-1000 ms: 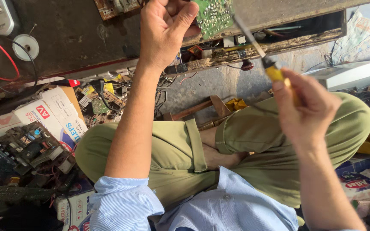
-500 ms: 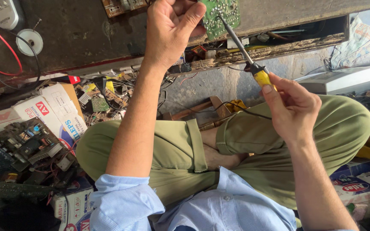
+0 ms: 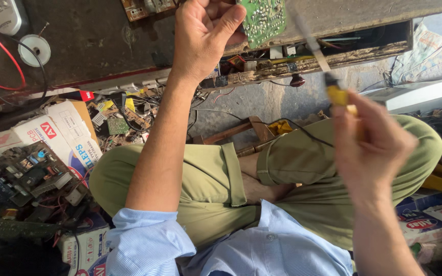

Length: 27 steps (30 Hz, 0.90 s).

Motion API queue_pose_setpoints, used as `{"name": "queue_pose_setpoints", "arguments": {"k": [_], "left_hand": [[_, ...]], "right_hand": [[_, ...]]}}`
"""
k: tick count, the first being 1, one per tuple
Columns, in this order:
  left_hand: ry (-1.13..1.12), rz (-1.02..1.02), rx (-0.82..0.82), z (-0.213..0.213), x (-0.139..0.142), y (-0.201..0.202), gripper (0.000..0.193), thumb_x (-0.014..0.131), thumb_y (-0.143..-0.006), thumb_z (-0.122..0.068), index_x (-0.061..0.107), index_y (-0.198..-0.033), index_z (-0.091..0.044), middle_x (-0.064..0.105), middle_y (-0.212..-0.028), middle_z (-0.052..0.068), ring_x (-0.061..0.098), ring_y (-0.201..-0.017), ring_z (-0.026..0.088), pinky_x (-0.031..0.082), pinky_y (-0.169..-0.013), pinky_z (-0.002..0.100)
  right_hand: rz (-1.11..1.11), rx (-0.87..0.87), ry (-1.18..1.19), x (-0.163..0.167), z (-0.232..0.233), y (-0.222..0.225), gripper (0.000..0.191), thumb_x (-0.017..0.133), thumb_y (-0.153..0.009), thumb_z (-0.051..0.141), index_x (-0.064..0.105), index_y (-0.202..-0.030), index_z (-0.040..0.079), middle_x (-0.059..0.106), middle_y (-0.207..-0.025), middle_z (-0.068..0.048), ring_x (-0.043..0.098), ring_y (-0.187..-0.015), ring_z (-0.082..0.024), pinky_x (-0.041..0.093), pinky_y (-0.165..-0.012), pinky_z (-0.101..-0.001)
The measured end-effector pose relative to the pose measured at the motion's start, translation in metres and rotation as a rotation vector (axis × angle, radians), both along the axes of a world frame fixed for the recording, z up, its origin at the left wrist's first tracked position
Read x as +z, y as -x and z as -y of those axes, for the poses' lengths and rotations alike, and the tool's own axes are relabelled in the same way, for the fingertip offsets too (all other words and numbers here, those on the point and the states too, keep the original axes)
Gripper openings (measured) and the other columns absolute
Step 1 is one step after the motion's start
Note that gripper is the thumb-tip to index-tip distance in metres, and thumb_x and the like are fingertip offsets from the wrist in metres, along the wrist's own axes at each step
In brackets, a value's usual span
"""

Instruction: The person sits cross-legged on the floor and uses a soldering iron to work on a small green circuit board. They hold the board in one hand and apply the soldering iron to various points on the board, occasionally flipping it over to access different sides.

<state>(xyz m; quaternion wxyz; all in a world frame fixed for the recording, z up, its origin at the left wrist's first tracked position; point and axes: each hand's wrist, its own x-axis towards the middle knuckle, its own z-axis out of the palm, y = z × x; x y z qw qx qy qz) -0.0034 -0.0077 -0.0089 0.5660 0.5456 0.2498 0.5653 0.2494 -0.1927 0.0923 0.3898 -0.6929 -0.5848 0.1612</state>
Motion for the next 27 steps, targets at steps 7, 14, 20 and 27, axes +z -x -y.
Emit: {"name": "queue_pose_setpoints", "arguments": {"k": [7, 14, 20, 27], "left_hand": [[0.008, -0.020, 0.003, -0.001, 0.001, 0.000, 0.022, 0.071, -0.109, -0.021, 0.065, -0.121, -0.003, 0.070, -0.102, 0.000, 0.070, -0.094, 0.008, 0.069, -0.082, 0.030], [-0.084, -0.102, 0.079, -0.001, 0.001, -0.001, 0.022, 0.073, -0.114, -0.022, 0.067, -0.102, -0.004, 0.053, -0.079, -0.005, 0.046, -0.070, 0.004, 0.042, -0.062, 0.022], [-0.140, -0.010, 0.036, -0.003, -0.006, -0.002, 0.018, 0.071, -0.116, -0.020, 0.069, -0.117, -0.002, 0.064, -0.090, -0.001, 0.056, -0.079, 0.007, 0.049, -0.072, 0.023], [-0.086, -0.030, 0.026, -0.003, -0.003, -0.003, 0.019, 0.069, -0.113, -0.021, 0.070, -0.114, -0.002, 0.066, -0.088, -0.002, 0.060, -0.078, 0.004, 0.059, -0.070, 0.024]], "right_hand": [[0.152, 0.006, -0.021, 0.023, -0.008, -0.024, 0.018, 0.075, -0.110, 0.006, 0.075, -0.126, -0.002, 0.069, -0.088, -0.004, 0.055, -0.072, -0.002, 0.038, -0.059, -0.0177], [0.014, 0.025, 0.058, -0.005, 0.000, -0.016, 0.021, 0.077, -0.100, 0.008, 0.075, -0.118, -0.002, 0.065, -0.079, -0.004, 0.049, -0.065, -0.003, 0.036, -0.058, -0.0211], [-0.006, 0.128, 0.042, -0.019, -0.005, -0.010, 0.018, 0.077, -0.111, 0.009, 0.073, -0.124, -0.003, 0.074, -0.095, -0.006, 0.064, -0.083, -0.003, 0.049, -0.075, -0.0165], [-0.035, 0.138, 0.057, -0.027, -0.008, -0.013, 0.023, 0.076, -0.109, 0.010, 0.073, -0.129, -0.002, 0.075, -0.101, -0.007, 0.066, -0.090, -0.004, 0.051, -0.080, -0.0188]]}}
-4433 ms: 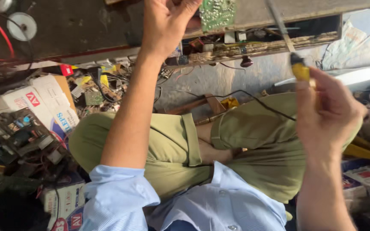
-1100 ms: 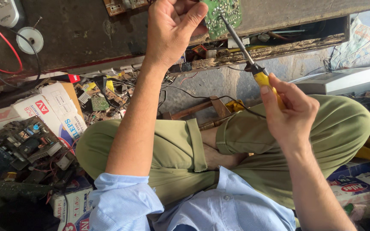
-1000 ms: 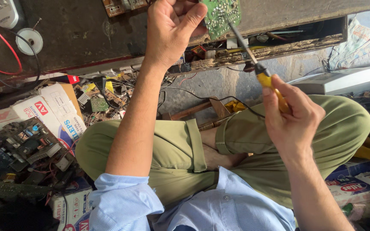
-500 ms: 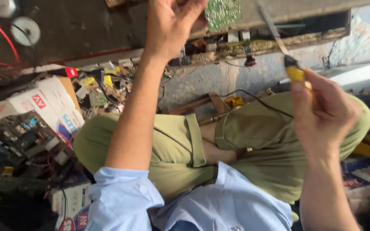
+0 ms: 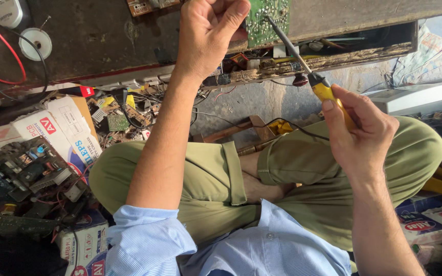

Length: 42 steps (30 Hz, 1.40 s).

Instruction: The person sits cross-legged on the floor and uses a soldering iron to work on a small green circuit board. They hold the board in one hand and apply the soldering iron to various points on the board, occasionally flipping it over to access different sides.

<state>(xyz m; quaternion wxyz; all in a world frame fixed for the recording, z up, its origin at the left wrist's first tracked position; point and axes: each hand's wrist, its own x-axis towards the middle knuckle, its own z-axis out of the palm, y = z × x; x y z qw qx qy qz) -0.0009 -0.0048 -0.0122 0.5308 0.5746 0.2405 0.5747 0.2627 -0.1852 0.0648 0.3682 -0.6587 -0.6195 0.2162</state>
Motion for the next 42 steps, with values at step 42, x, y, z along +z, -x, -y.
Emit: {"name": "queue_pose_setpoints", "arguments": {"k": [42], "left_hand": [[-0.021, -0.011, 0.035, -0.006, -0.001, 0.003, 0.037, 0.067, -0.113, -0.019, 0.055, -0.082, -0.003, 0.046, -0.072, -0.005, 0.037, -0.061, 0.006, 0.028, -0.058, 0.026]], "right_hand": [[0.009, -0.009, 0.003, 0.017, 0.007, -0.008, 0.017, 0.079, -0.109, 0.007, 0.075, -0.123, -0.002, 0.068, -0.086, -0.002, 0.052, -0.071, -0.001, 0.040, -0.065, -0.0158]]}}
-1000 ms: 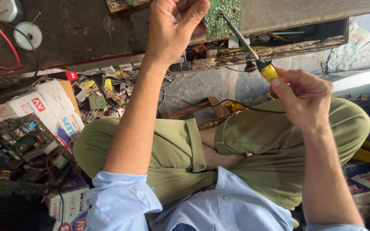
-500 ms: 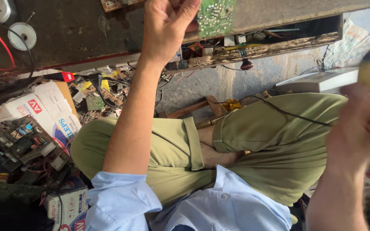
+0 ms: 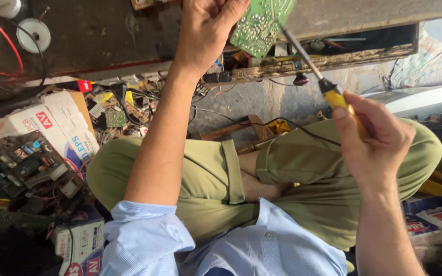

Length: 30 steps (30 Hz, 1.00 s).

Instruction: The person sits cross-legged on the floor and uses a soldering iron to work on a small green circuit board. They hold the board in one hand and apply the soldering iron to various points on the board, occasionally flipping it over to access different sides.

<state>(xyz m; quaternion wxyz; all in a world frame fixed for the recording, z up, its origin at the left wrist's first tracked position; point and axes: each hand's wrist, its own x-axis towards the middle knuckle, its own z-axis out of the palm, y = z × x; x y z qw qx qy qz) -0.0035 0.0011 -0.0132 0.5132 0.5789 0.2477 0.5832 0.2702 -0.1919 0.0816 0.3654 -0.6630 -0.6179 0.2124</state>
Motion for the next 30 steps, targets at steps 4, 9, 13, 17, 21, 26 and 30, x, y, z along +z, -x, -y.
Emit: {"name": "queue_pose_setpoints", "arguments": {"k": [4, 9, 13, 17, 21, 26, 30], "left_hand": [[-0.019, -0.047, 0.056, 0.001, -0.001, -0.002, 0.046, 0.068, -0.113, -0.020, 0.050, -0.073, -0.005, 0.043, -0.066, -0.006, 0.037, -0.057, 0.005, 0.028, -0.054, 0.026], [0.008, -0.081, 0.068, 0.001, 0.001, -0.003, 0.041, 0.067, -0.112, -0.019, 0.057, -0.075, -0.004, 0.045, -0.065, -0.006, 0.038, -0.061, 0.006, 0.028, -0.056, 0.027], [-0.031, -0.068, 0.060, 0.001, 0.000, -0.003, 0.037, 0.066, -0.114, -0.021, 0.060, -0.081, -0.003, 0.045, -0.067, -0.005, 0.037, -0.059, 0.006, 0.028, -0.054, 0.026], [-0.062, -0.113, 0.123, 0.002, -0.001, -0.006, 0.039, 0.063, -0.115, -0.023, 0.060, -0.080, -0.005, 0.043, -0.065, -0.006, 0.035, -0.054, 0.005, 0.025, -0.052, 0.026], [-0.134, -0.098, 0.110, 0.002, 0.000, -0.008, 0.039, 0.059, -0.115, -0.026, 0.061, -0.082, -0.006, 0.042, -0.064, -0.006, 0.035, -0.054, 0.005, 0.026, -0.051, 0.026], [-0.116, -0.114, 0.125, 0.003, 0.001, -0.008, 0.038, 0.061, -0.116, -0.026, 0.062, -0.084, -0.005, 0.044, -0.065, -0.004, 0.035, -0.054, 0.005, 0.025, -0.052, 0.027], [-0.107, -0.100, 0.112, 0.003, 0.001, -0.008, 0.036, 0.061, -0.114, -0.026, 0.063, -0.085, -0.005, 0.044, -0.065, -0.005, 0.035, -0.057, 0.005, 0.025, -0.052, 0.026]], "right_hand": [[0.006, 0.059, -0.009, -0.008, 0.001, 0.000, 0.017, 0.078, -0.109, 0.007, 0.073, -0.123, -0.001, 0.073, -0.095, -0.004, 0.060, -0.080, -0.001, 0.047, -0.073, -0.0154], [-0.010, 0.042, 0.034, -0.009, -0.002, 0.004, 0.017, 0.077, -0.108, 0.008, 0.074, -0.123, 0.000, 0.075, -0.097, -0.004, 0.065, -0.085, -0.002, 0.050, -0.076, -0.0156], [-0.024, 0.036, 0.052, -0.014, -0.002, 0.006, 0.021, 0.077, -0.107, 0.008, 0.074, -0.126, 0.000, 0.075, -0.097, -0.004, 0.064, -0.084, -0.002, 0.050, -0.079, -0.0176], [-0.154, 0.018, 0.087, -0.021, -0.002, 0.008, 0.020, 0.076, -0.106, 0.006, 0.074, -0.124, -0.001, 0.073, -0.098, -0.001, 0.060, -0.083, 0.000, 0.047, -0.074, -0.0158], [-0.255, -0.028, 0.128, -0.025, -0.001, 0.013, 0.019, 0.074, -0.106, 0.004, 0.073, -0.124, -0.001, 0.070, -0.095, 0.001, 0.056, -0.080, 0.001, 0.042, -0.068, -0.0140], [-0.311, -0.045, 0.078, -0.025, 0.003, 0.017, 0.019, 0.073, -0.107, 0.003, 0.072, -0.126, -0.001, 0.071, -0.101, 0.001, 0.060, -0.086, 0.002, 0.047, -0.075, -0.0131], [-0.253, -0.066, 0.107, -0.025, 0.003, 0.018, 0.018, 0.073, -0.106, 0.002, 0.073, -0.124, -0.002, 0.071, -0.098, 0.000, 0.057, -0.083, 0.001, 0.043, -0.071, -0.0130]]}}
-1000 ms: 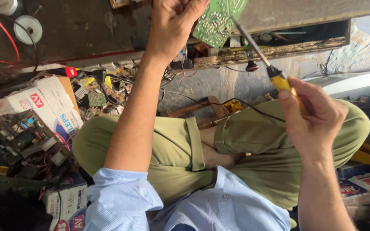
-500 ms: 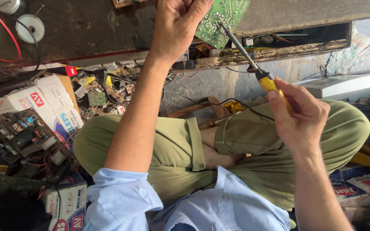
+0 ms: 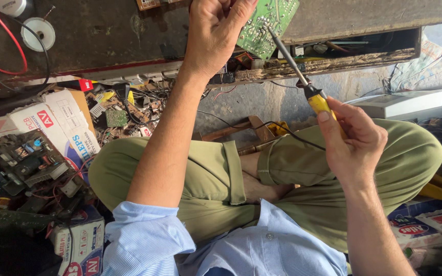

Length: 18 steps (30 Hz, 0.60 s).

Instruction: The person sits cross-legged on the floor and uses a soldering iron to work on a small green circuit board. They hold the board in one hand and apply the soldering iron to various points on the board, occasionally flipping it over to access different sides.

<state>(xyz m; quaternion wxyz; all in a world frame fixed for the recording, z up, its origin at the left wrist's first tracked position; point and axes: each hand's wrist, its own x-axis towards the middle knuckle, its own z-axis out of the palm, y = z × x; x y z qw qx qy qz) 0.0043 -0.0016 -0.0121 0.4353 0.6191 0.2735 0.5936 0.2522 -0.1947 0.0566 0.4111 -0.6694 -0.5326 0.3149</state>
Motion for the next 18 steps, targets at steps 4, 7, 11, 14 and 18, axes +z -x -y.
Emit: {"name": "queue_pose_setpoints", "arguments": {"k": [4, 7, 11, 14, 18], "left_hand": [[-0.029, 0.000, 0.002, 0.000, -0.001, -0.001, 0.035, 0.060, -0.116, -0.027, 0.064, -0.089, -0.006, 0.048, -0.069, -0.005, 0.039, -0.057, 0.004, 0.028, -0.053, 0.025], [-0.036, -0.001, 0.026, 0.001, -0.002, -0.002, 0.033, 0.060, -0.115, -0.027, 0.067, -0.092, -0.005, 0.049, -0.070, -0.005, 0.040, -0.061, 0.005, 0.030, -0.053, 0.025], [-0.016, -0.011, 0.074, 0.004, -0.004, -0.004, 0.032, 0.062, -0.115, -0.026, 0.067, -0.092, -0.004, 0.048, -0.070, -0.004, 0.040, -0.059, 0.005, 0.029, -0.054, 0.025], [0.031, -0.010, 0.093, 0.006, -0.005, -0.003, 0.033, 0.063, -0.114, -0.025, 0.066, -0.088, -0.004, 0.051, -0.069, -0.005, 0.042, -0.058, 0.004, 0.029, -0.053, 0.024], [0.018, -0.008, 0.088, 0.004, -0.006, -0.002, 0.035, 0.063, -0.114, -0.026, 0.063, -0.086, -0.004, 0.047, -0.068, -0.005, 0.040, -0.058, 0.005, 0.029, -0.054, 0.025]], "right_hand": [[-0.056, -0.003, 0.033, -0.002, 0.000, 0.004, 0.019, 0.072, -0.105, 0.002, 0.073, -0.124, -0.001, 0.071, -0.097, 0.000, 0.057, -0.081, 0.002, 0.043, -0.070, -0.0126], [-0.100, -0.004, 0.050, -0.004, 0.000, 0.007, 0.020, 0.071, -0.105, 0.002, 0.073, -0.125, 0.000, 0.071, -0.095, -0.001, 0.058, -0.079, 0.001, 0.044, -0.068, -0.0132], [-0.250, 0.010, 0.111, -0.005, 0.000, 0.010, 0.019, 0.070, -0.103, 0.005, 0.072, -0.122, 0.001, 0.072, -0.089, -0.004, 0.057, -0.069, 0.000, 0.042, -0.057, -0.0156], [-0.368, 0.000, 0.149, -0.005, 0.001, 0.015, 0.019, 0.070, -0.102, 0.007, 0.073, -0.120, 0.002, 0.072, -0.084, -0.004, 0.051, -0.060, 0.000, 0.036, -0.051, -0.0167], [0.035, -0.011, 0.059, 0.005, 0.004, 0.029, 0.019, 0.073, -0.106, 0.008, 0.074, -0.124, 0.001, 0.061, -0.079, -0.005, 0.042, -0.063, -0.001, 0.031, -0.054, -0.0190]]}}
